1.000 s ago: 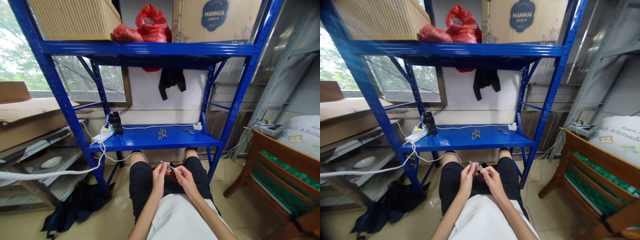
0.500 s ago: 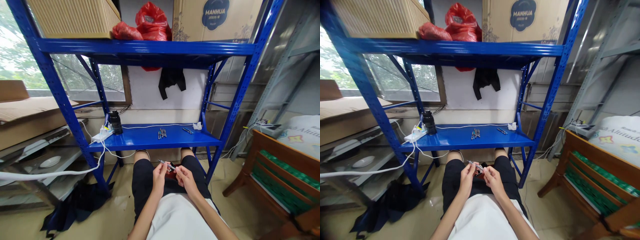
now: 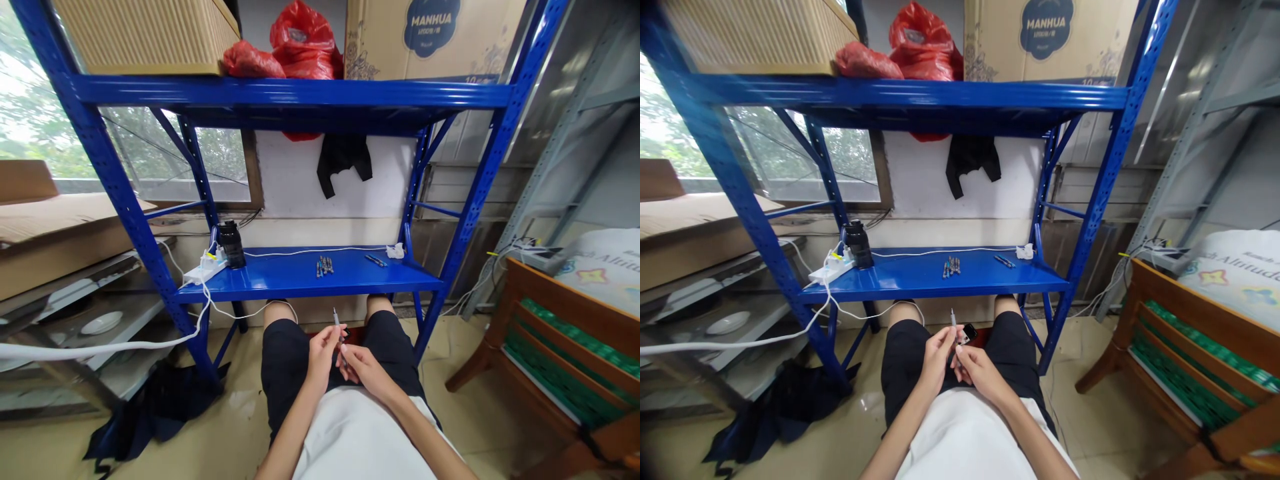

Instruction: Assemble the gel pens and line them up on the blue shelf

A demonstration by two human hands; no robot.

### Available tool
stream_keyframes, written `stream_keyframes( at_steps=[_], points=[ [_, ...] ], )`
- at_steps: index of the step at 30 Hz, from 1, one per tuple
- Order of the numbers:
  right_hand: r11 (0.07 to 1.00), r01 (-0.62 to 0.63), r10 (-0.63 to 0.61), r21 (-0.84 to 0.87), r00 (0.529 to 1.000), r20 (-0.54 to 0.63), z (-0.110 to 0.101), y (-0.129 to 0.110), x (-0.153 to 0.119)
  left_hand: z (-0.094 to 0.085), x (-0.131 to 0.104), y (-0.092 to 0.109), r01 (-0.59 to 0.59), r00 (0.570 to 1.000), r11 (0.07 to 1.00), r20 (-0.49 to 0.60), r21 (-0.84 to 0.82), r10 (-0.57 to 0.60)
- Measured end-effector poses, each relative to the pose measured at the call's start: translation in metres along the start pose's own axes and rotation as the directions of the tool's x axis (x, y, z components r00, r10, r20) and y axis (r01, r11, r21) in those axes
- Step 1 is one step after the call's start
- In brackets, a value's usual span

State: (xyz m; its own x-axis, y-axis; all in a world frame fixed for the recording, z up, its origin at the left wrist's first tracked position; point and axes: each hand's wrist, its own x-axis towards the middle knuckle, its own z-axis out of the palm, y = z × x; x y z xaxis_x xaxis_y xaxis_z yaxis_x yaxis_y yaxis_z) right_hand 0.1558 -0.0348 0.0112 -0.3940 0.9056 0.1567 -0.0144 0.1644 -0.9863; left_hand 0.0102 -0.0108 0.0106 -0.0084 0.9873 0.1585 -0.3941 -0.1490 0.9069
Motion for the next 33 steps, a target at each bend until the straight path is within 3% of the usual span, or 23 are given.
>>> stream_keyframes(
  at_steps=[7, 16, 33],
  points=[
    [1.000, 0.021, -0.021, 0.019, 0.999, -0.027, 0.0010, -0.0032, -0.0007, 0.0033, -0.0048, 0.0026, 0.065, 0.990, 0.997, 0.120, 0.043, -0.070],
    [1.000, 0.018, -0.017, 0.020, 1.000, -0.010, 0.0044, -0.0060, -0.0016, -0.0007, -0.0031, 0.0038, -0.027, 0.995, 0.995, 0.100, 0.096, 0.017],
    [1.000, -0.008, 0.008, 0.001, 0.998, -0.067, 0.0000, 0.0004, 0.0000, 0.0000, -0.0014, 0.0010, 0.006, 0.994, 1.000, 0.105, 0.026, -0.009]
  ],
)
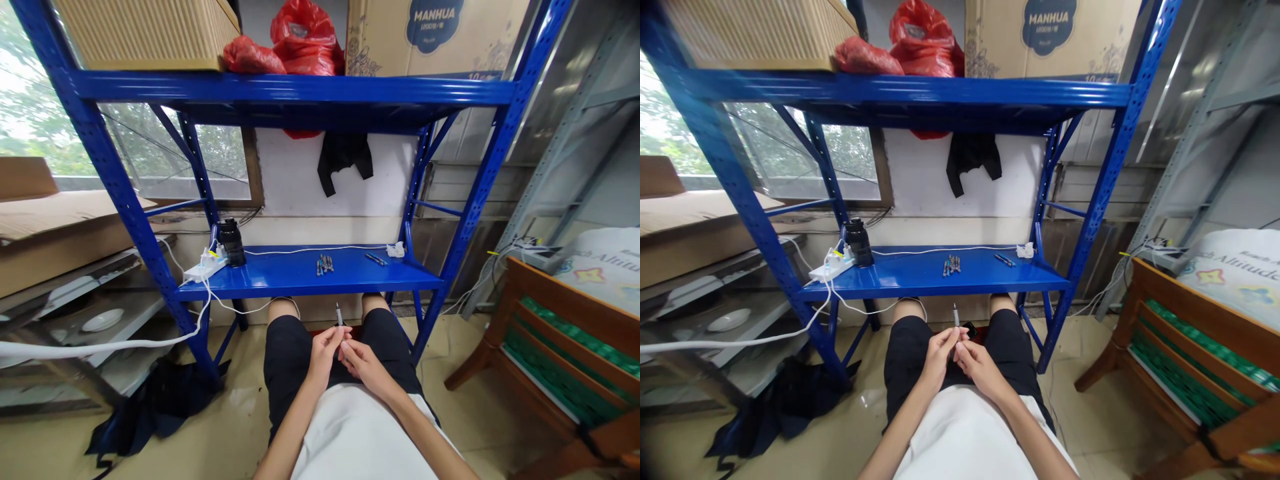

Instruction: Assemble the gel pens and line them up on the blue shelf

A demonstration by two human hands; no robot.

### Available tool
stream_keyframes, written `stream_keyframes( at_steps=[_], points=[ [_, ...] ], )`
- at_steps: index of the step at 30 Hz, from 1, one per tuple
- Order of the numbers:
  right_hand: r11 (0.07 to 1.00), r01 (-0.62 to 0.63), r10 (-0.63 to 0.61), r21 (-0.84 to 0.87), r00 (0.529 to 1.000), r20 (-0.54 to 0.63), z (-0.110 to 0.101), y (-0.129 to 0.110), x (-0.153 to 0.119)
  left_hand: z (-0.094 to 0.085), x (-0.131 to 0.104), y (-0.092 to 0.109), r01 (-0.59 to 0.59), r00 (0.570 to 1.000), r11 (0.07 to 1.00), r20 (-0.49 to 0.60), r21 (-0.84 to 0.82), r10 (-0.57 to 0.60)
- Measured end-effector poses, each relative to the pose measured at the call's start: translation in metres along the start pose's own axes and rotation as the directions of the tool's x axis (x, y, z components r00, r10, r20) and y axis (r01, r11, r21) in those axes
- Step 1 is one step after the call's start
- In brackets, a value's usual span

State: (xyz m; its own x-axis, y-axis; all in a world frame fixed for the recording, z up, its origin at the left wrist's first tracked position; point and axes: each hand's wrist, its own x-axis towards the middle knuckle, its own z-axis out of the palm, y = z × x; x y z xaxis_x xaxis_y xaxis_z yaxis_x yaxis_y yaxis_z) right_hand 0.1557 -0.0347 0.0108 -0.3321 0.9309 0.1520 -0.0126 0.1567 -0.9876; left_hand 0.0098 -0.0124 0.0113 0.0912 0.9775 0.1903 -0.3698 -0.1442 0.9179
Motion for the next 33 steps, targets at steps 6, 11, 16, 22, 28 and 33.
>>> stream_keyframes(
  at_steps=[6, 11, 16, 22, 28, 33],
  points=[
    [1.000, 0.008, -0.008, -0.005, 1.000, 0.009, -0.0012, 0.0041, 0.0014, -0.0009, 0.0006, -0.0015, 0.017, 1.000, 1.000, 0.007, 0.002, -0.017],
    [1.000, 0.021, -0.021, -0.015, 1.000, 0.002, -0.0009, 0.0059, 0.0025, 0.0003, 0.0010, -0.0006, 0.013, 1.000, 1.000, -0.016, 0.004, -0.013],
    [1.000, -0.011, 0.011, 0.013, 1.000, -0.028, -0.0004, 0.0070, 0.0041, 0.0015, 0.0003, 0.0012, 0.009, 0.999, 1.000, -0.053, -0.002, -0.010],
    [0.999, -0.010, 0.011, 0.049, 1.000, -0.011, -0.0016, 0.0096, 0.0062, 0.0033, -0.0009, 0.0052, 0.021, 0.997, 1.000, -0.072, -0.014, -0.022],
    [0.999, 0.012, -0.012, 0.042, 1.000, -0.008, -0.0012, 0.0038, 0.0044, 0.0040, -0.0008, 0.0061, 0.025, 0.996, 0.999, -0.090, -0.029, -0.027],
    [0.998, 0.015, -0.013, 0.068, 0.999, -0.035, 0.0000, 0.0005, 0.0041, 0.0037, -0.0002, 0.0028, 0.029, 0.995, 0.998, -0.095, -0.058, -0.034]
  ],
)
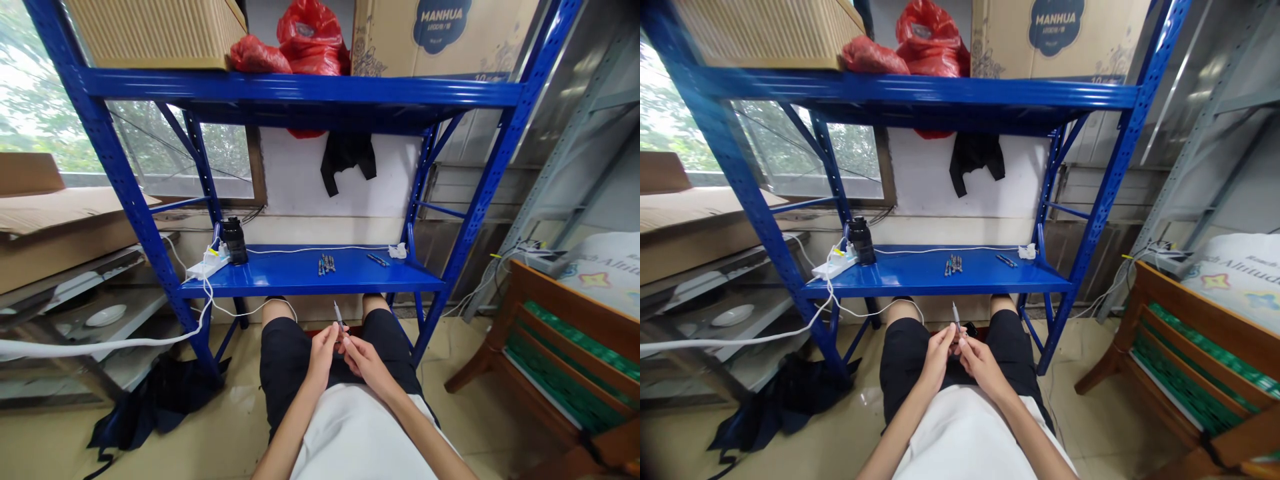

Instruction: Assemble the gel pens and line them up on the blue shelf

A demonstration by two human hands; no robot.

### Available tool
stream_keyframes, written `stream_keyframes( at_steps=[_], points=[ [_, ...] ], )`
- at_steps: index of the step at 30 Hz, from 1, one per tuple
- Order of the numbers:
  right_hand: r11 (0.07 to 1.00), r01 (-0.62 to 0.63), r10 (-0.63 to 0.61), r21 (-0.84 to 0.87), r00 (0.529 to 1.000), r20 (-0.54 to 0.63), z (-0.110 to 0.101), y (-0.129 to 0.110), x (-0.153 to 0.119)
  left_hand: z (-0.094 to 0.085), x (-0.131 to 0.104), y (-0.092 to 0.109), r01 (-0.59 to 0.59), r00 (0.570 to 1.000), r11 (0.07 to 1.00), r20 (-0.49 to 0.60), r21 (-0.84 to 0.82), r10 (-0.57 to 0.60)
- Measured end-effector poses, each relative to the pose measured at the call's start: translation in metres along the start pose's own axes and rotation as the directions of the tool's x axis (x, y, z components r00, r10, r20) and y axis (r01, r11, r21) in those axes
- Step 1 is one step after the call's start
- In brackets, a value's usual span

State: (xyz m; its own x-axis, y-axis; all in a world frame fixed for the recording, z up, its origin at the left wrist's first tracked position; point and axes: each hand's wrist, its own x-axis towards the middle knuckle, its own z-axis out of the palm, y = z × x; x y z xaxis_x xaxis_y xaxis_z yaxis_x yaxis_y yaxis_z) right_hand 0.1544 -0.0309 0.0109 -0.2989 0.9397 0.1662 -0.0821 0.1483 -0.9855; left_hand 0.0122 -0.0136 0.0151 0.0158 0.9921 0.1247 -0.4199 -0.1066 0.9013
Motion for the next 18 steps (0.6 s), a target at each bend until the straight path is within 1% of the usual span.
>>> stream_keyframes(
  at_steps=[6, 9, 14, 18],
  points=[
    [0.995, -0.041, 0.045, 0.096, 0.999, -0.032, -0.001, 0.001, 0.000, -0.001, 0.002, -0.005, 0.005, 1.000, 1.000, -0.026, -0.014, -0.006],
    [0.992, -0.055, 0.060, 0.117, 0.997, -0.039, -0.001, -0.001, -0.001, -0.002, 0.003, -0.005, 0.007, 0.999, 1.000, -0.037, -0.005, -0.007],
    [0.992, -0.039, 0.047, 0.122, 0.997, -0.061, 0.000, -0.007, -0.002, -0.001, 0.003, -0.004, 0.008, 1.000, 1.000, -0.030, 0.009, -0.007],
    [0.995, -0.004, 0.017, 0.105, 0.993, -0.118, 0.000, -0.010, -0.003, -0.002, 0.004, -0.006, 0.014, 0.999, 1.000, -0.030, 0.004, -0.014]
  ],
)
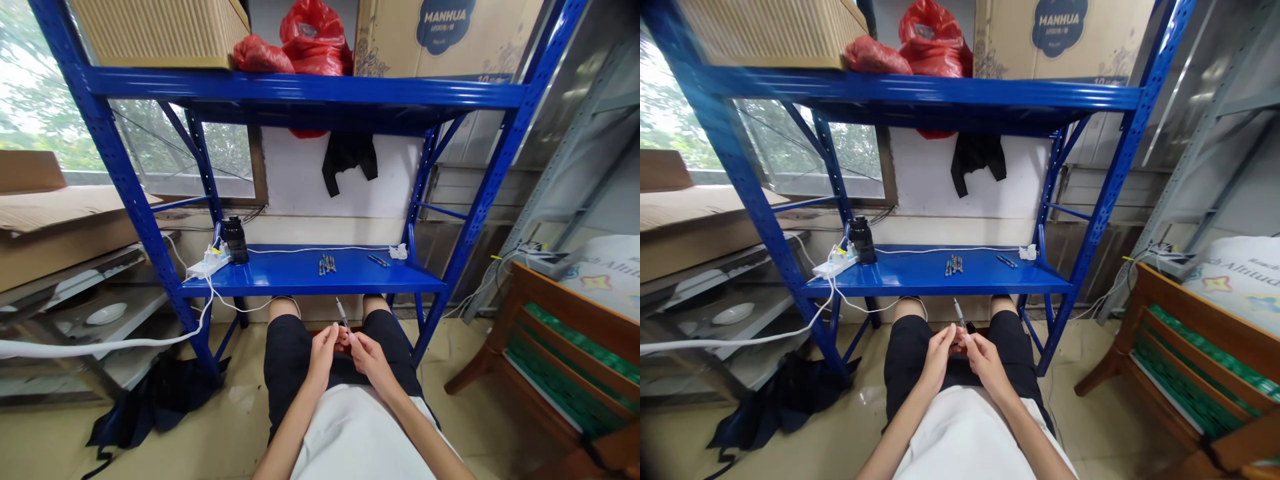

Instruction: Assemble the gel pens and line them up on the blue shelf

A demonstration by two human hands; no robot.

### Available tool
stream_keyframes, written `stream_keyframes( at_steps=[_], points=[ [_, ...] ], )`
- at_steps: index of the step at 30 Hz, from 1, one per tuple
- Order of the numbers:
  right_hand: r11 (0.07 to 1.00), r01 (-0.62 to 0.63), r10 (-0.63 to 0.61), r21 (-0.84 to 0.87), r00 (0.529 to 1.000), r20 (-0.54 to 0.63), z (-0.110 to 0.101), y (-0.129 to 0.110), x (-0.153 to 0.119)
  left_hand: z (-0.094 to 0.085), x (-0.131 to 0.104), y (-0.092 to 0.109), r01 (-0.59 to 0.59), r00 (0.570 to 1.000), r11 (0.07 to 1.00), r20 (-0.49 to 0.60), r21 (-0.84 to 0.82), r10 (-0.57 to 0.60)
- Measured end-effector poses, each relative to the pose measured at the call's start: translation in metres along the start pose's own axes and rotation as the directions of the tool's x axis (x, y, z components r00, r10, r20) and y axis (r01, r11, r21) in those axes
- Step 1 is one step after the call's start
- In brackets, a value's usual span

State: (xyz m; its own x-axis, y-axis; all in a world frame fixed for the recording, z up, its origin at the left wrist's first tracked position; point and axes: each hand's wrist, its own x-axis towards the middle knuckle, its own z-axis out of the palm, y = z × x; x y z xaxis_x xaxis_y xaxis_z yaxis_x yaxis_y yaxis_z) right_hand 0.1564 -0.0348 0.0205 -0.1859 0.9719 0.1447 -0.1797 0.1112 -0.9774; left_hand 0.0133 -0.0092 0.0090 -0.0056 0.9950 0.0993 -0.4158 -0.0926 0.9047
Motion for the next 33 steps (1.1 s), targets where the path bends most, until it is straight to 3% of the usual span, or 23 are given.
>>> stream_keyframes(
  at_steps=[4, 8, 11, 14, 17, 20, 22, 28, 33],
  points=[
    [0.997, 0.050, -0.046, 0.056, 0.996, -0.083, -0.003, -0.004, 0.001, -0.001, 0.001, -0.002, 0.002, 1.000, 1.000, -0.005, -0.002, -0.002],
    [0.964, 0.124, -0.073, 0.236, 0.975, -0.211, -0.006, -0.012, 0.001, -0.002, 0.002, -0.004, 0.016, 1.000, 1.000, -0.018, 0.011, -0.016],
    [0.901, 0.127, -0.015, 0.414, 0.965, -0.262, -0.010, -0.018, 0.002, -0.003, 0.002, -0.005, 0.037, 0.999, 0.999, -0.012, 0.029, -0.036],
    [0.749, 0.098, 0.095, 0.655, 0.963, -0.253, -0.017, -0.020, 0.006, -0.003, 0.002, -0.006, 0.044, 0.999, 0.999, 0.001, 0.021, -0.044],
    [0.535, 0.075, 0.195, 0.842, 0.958, -0.210, -0.028, -0.018, 0.008, -0.002, 0.002, -0.006, 0.047, 0.999, 0.999, 0.002, 0.012, -0.047],
    [0.339, 0.105, 0.197, 0.935, 0.964, -0.180, -0.043, -0.013, 0.006, -0.001, 0.002, -0.005, 0.055, 0.998, 0.998, 0.004, 0.009, -0.055],
    [0.272, 0.137, 0.184, 0.952, 0.964, -0.191, -0.051, -0.009, 0.002, -0.001, 0.001, -0.004, 0.060, 0.998, 0.998, 0.008, 0.009, -0.060],
    [0.238, 0.211, 0.169, 0.948, 0.952, -0.255, -0.061, -0.001, -0.006, 0.001, 0.000, -0.001, 0.065, 0.998, 0.998, 0.018, 0.022, -0.065],
    [0.321, 0.238, 0.124, 0.917, 0.949, -0.290, -0.061, 0.002, -0.004, 0.001, -0.001, 0.000, 0.064, 0.998, 0.997, 0.026, 0.040, -0.065]
  ],
)
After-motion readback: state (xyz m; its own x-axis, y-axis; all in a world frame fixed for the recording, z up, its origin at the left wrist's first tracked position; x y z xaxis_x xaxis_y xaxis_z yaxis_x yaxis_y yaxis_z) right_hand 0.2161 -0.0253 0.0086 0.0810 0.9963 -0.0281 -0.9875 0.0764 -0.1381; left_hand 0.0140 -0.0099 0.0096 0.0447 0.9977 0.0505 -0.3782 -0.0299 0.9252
